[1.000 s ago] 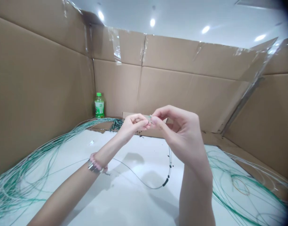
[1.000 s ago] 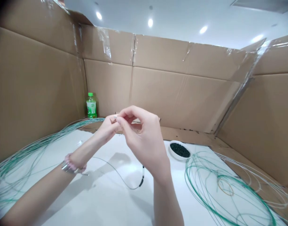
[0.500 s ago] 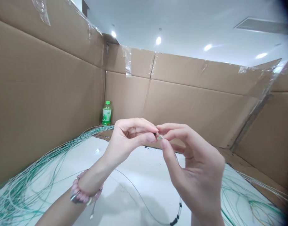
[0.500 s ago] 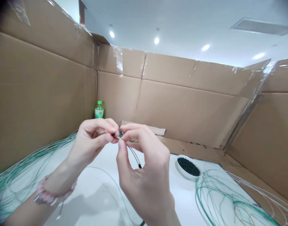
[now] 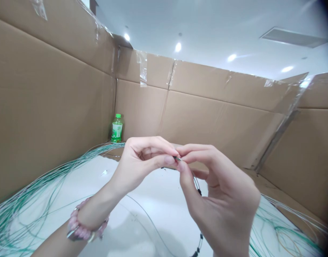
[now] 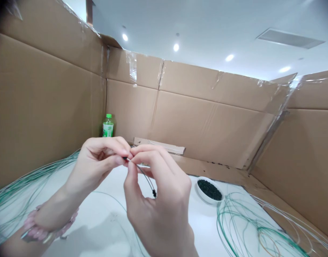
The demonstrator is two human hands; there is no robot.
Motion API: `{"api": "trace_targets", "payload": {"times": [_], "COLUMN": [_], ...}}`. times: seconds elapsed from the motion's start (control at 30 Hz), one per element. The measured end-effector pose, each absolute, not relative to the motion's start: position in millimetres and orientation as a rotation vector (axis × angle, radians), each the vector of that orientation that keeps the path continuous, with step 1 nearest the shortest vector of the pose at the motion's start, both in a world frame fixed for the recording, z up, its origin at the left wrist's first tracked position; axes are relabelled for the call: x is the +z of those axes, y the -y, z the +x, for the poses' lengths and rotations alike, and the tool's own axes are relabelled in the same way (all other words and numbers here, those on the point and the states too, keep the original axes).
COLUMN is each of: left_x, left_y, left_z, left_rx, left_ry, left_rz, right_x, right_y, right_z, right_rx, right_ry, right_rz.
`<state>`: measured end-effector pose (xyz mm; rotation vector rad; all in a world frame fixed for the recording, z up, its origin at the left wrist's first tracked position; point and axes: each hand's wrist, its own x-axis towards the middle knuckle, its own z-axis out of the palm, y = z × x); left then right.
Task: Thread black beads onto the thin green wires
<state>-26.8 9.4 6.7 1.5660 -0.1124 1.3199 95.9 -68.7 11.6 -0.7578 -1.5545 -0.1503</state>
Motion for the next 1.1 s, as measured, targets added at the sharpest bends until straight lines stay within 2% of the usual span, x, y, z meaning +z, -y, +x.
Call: {"api": "trace_targets", "payload": {"times": [1.1], "left_x": [11.4], "left_y": [-5.2], "left_z": [-30.1], "left_rx": [1.489], "left_ry": [-0.02], "left_rz": [1.749], "right_x": [12.4], "right_y": [68.5], "right_z": [100.4], "right_rx": [-0.375], "right_ry": [1.634], "right_rz": [-0.825]}}
